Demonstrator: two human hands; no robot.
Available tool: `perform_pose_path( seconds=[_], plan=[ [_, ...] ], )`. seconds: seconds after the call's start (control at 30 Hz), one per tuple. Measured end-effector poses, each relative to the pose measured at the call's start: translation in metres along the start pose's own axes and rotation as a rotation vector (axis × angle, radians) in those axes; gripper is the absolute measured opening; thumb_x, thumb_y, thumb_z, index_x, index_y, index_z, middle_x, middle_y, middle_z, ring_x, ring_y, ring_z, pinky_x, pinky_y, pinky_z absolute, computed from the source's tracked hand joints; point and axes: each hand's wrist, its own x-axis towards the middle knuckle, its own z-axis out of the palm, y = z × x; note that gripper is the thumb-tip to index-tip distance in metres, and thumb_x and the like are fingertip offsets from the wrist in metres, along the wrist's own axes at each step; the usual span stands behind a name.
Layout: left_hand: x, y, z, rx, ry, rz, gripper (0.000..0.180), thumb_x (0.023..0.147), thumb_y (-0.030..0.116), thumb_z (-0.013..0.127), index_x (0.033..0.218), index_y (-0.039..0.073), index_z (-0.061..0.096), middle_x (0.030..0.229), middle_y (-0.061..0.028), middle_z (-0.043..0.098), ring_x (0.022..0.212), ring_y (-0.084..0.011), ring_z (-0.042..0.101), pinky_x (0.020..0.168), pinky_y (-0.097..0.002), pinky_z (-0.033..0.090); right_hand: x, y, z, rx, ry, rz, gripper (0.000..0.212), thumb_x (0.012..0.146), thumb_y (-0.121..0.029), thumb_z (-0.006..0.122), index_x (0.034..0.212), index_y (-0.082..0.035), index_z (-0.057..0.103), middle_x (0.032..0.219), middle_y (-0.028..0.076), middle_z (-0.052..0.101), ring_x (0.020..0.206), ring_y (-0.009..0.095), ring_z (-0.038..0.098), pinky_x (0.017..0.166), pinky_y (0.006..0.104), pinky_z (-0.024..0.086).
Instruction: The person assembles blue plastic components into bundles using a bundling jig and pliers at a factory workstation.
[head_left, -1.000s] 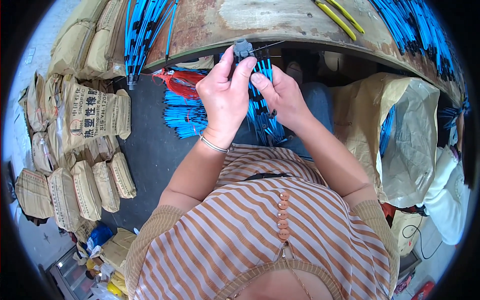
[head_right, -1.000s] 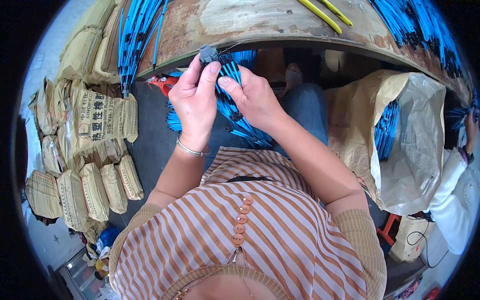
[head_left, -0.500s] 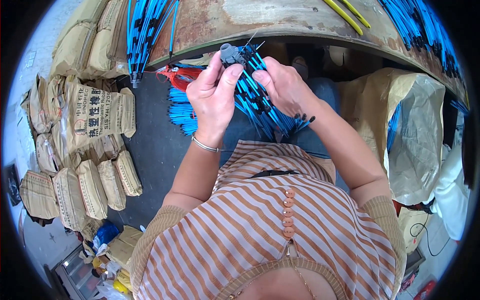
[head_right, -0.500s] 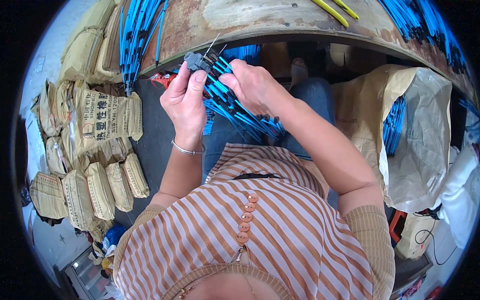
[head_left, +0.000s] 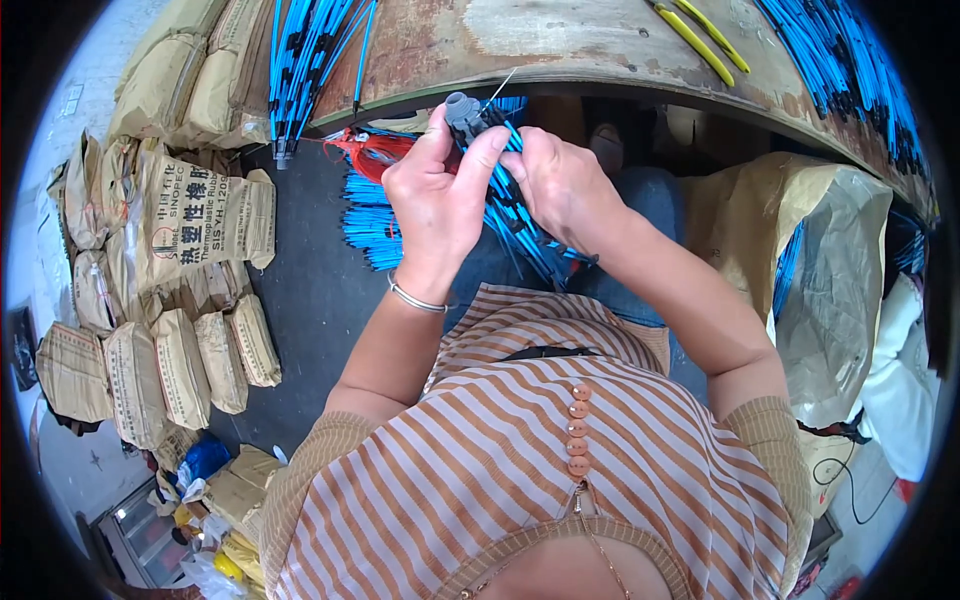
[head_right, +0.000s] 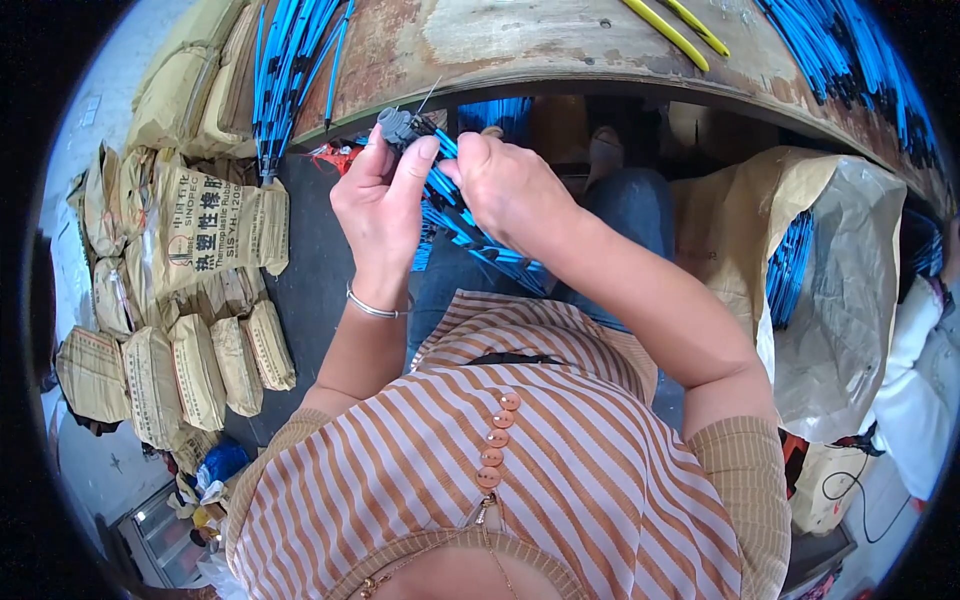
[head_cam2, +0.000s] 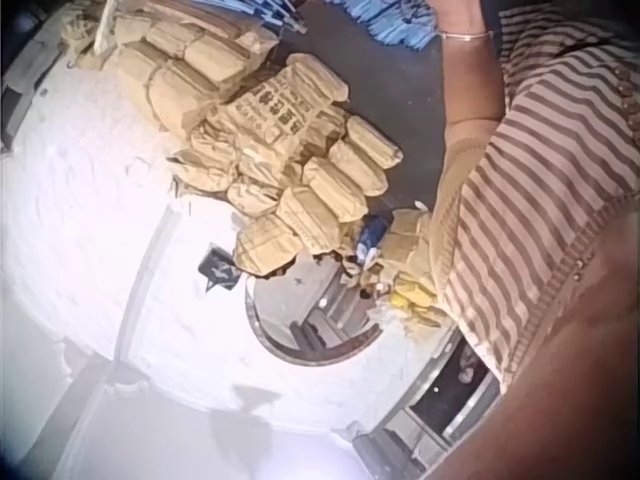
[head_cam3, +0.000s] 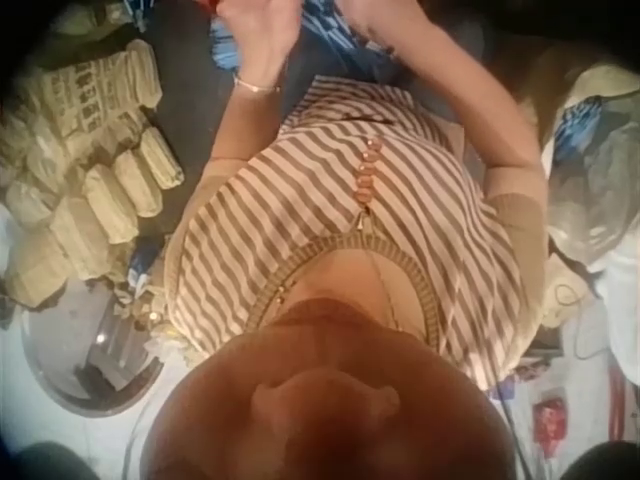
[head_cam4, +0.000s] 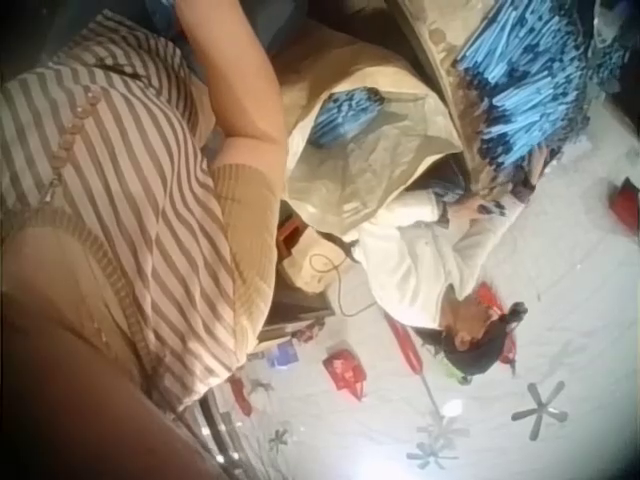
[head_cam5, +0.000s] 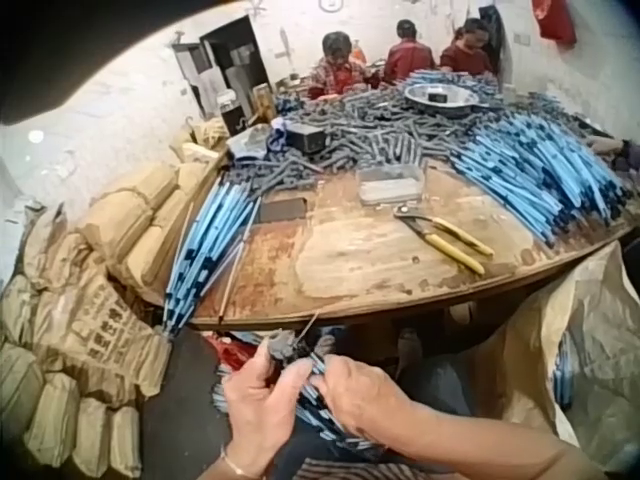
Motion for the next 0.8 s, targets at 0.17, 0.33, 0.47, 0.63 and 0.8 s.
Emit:
perform_pose_path(
  seconds=[0.17, 0.33, 0.47, 0.63, 0.8],
  plan=[
    [0.003, 0.004, 0.001, -0.283, -0.023, -0.084, 0.028, 0.078, 0.005, 0.068, 0.103, -0.004, 0.06, 0.079, 0.0041, 0.058, 0.07, -0.0029, 0.047, 0.063, -0.0171, 0.041, -0.004, -0.002, 0.001, 0.014, 0.082, -0.058, 0.018, 0.089, -0.017, 0.05, 0.09, 0.001, 0.047, 0.068, 0.02, 0.054, 0.066, 0.039, 0.056, 0.058, 0.0422, 0.046],
    [0.0, -0.004, -0.009, -0.356, -0.093, -0.057, 0.03, 0.077, 0.005, 0.069, 0.104, -0.004, 0.06, 0.081, 0.0026, 0.059, 0.073, -0.0033, 0.049, 0.066, -0.0173, 0.041, -0.002, 0.008, -0.01, 0.29, -0.017, 0.045, 0.017, 0.09, -0.018, 0.047, 0.09, 0.0, 0.049, 0.065, 0.02, 0.052, 0.064, 0.039, 0.055, 0.056, 0.0408, 0.044],
    [-0.001, -0.009, -0.015, -0.403, -0.17, 0.009, 0.03, 0.077, 0.004, 0.068, 0.105, -0.004, 0.06, 0.082, 0.0023, 0.06, 0.071, -0.0034, 0.05, 0.066, -0.017, 0.042, -0.002, 0.011, -0.015, 0.337, -0.163, -0.001, 0.018, 0.092, -0.018, 0.044, 0.089, -0.001, 0.05, 0.067, 0.021, 0.052, 0.065, 0.039, 0.055, 0.055, 0.0401, 0.043],
    [0.002, -0.017, -0.01, -0.446, -0.248, -0.023, 0.032, 0.081, 0.005, 0.064, 0.109, -0.003, 0.054, 0.086, 0.0005, 0.058, 0.075, -0.0058, 0.05, 0.072, -0.0198, 0.042, 0.002, 0.003, -0.009, 0.364, -0.203, 0.115, 0.021, 0.092, -0.021, 0.045, 0.088, -0.001, 0.049, 0.07, 0.022, 0.054, 0.066, 0.04, 0.055, 0.057, 0.041, 0.045],
    [-0.002, -0.01, -0.004, -0.386, -0.156, -0.149, 0.029, 0.084, 0.007, 0.06, 0.109, 0.001, 0.046, 0.093, -0.0039, 0.056, 0.085, -0.0096, 0.051, 0.08, -0.0248, 0.042, 0.001, -0.014, 0.007, 0.313, -0.053, 0.184, 0.023, 0.089, -0.023, 0.05, 0.094, 0.0, 0.052, 0.072, 0.022, 0.055, 0.067, 0.04, 0.055, 0.059, 0.0431, 0.045]
  ],
)
